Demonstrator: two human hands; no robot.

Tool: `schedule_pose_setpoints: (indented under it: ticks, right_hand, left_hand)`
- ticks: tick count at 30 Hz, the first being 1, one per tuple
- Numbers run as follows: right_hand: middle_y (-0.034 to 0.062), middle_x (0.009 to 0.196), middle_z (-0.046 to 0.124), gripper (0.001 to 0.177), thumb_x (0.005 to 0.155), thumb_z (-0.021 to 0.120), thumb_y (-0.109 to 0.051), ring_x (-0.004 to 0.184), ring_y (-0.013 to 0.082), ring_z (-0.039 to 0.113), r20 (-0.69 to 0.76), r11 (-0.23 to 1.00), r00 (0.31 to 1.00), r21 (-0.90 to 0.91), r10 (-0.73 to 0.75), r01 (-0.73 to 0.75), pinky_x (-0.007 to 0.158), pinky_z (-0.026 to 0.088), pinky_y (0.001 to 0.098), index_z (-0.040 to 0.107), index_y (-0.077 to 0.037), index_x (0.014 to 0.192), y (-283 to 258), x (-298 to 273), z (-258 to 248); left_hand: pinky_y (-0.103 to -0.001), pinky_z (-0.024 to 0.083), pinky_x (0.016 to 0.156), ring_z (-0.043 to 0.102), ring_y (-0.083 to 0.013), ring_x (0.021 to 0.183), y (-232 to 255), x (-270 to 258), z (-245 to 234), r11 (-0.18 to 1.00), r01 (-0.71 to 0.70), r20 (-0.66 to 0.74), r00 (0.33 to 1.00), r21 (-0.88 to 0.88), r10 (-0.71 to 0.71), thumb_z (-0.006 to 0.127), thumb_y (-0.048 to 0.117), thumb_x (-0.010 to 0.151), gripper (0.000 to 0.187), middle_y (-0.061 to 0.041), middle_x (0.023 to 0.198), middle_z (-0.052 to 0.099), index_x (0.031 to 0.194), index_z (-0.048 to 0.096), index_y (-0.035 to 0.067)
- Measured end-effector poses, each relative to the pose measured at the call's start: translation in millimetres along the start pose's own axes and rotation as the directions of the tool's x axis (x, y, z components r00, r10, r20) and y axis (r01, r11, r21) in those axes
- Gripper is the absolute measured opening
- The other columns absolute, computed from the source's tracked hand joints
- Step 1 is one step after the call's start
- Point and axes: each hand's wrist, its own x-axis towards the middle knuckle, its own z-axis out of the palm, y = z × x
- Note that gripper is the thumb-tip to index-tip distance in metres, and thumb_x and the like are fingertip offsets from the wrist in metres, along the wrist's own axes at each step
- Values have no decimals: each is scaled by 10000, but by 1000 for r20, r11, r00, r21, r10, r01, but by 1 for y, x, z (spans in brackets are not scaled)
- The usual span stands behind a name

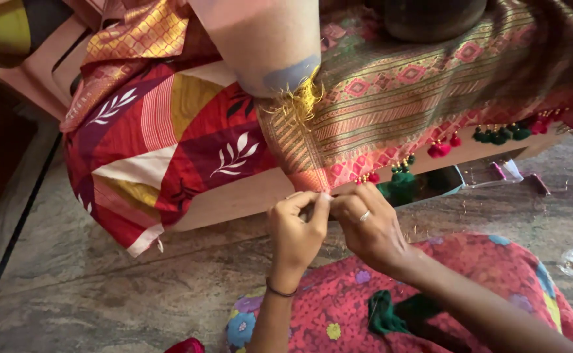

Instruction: Attaching decorative tassels and gold thread to the edge of a fabric.

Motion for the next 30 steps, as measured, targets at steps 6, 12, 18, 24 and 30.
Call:
schedule_pose_setpoints:
  ticks: [6, 12, 18, 24, 30]
  right_hand:
    - [50, 881, 709, 68, 985, 635, -56, 789, 84, 664, 265, 403, 749, 709, 608, -578, 714, 585, 259, 661, -24, 1038, 11, 6, 2]
    - [54, 827, 685, 112, 962, 659, -115, 624, 80, 571, 698, -219, 405, 622, 590, -752, 547, 411, 215, 693, -15, 1001, 34, 11, -2]
    - [12, 872, 665, 84, 923, 717, -55, 745, 47, 593, 236, 346, 699, 735, 675, -583, 634, 478, 206, 685, -22, 993, 10, -8, -7]
    - [37, 966, 658, 198, 813, 800, -54, 762, 85, 634, 46, 725, 811, 421, 583, -545, 636, 518, 214, 771, -29, 1008, -3, 12, -4]
    - [21, 1006, 671, 116, 861, 779, -49, 878, 84, 652, -6, 730, 841, 499, 541, -466, 703, 534, 216, 770, -36, 977, -3, -2, 4]
  left_hand:
    - [-300, 345, 484, 443, -130, 551, 9, 5, -9, 971, 120, 95, 990, -206, -102, 756, 50, 859, 95, -81, 654, 520, 938, 795, 13]
    - [-304, 465, 622, 588, -143, 704, 14, -1, -4, 950, -303, -52, 950, 81, 307, 723, 67, 964, 54, -54, 836, 639, 1015, 734, 53]
    - [-295, 353, 467, 448, -89, 485, 11, 2, -1, 1000, 22, -11, 1000, -8, -22, 745, 72, 877, 44, -31, 672, 602, 904, 757, 40]
    - [-269, 349, 476, 414, -44, 540, 1, 1, 3, 984, 96, -25, 995, -151, -101, 736, 75, 890, 49, 5, 644, 553, 895, 755, 30]
    - [-261, 327, 480, 395, -40, 530, -2, -11, -7, 984, 120, -30, 992, -128, -125, 751, 82, 892, 49, 20, 608, 519, 902, 767, 37]
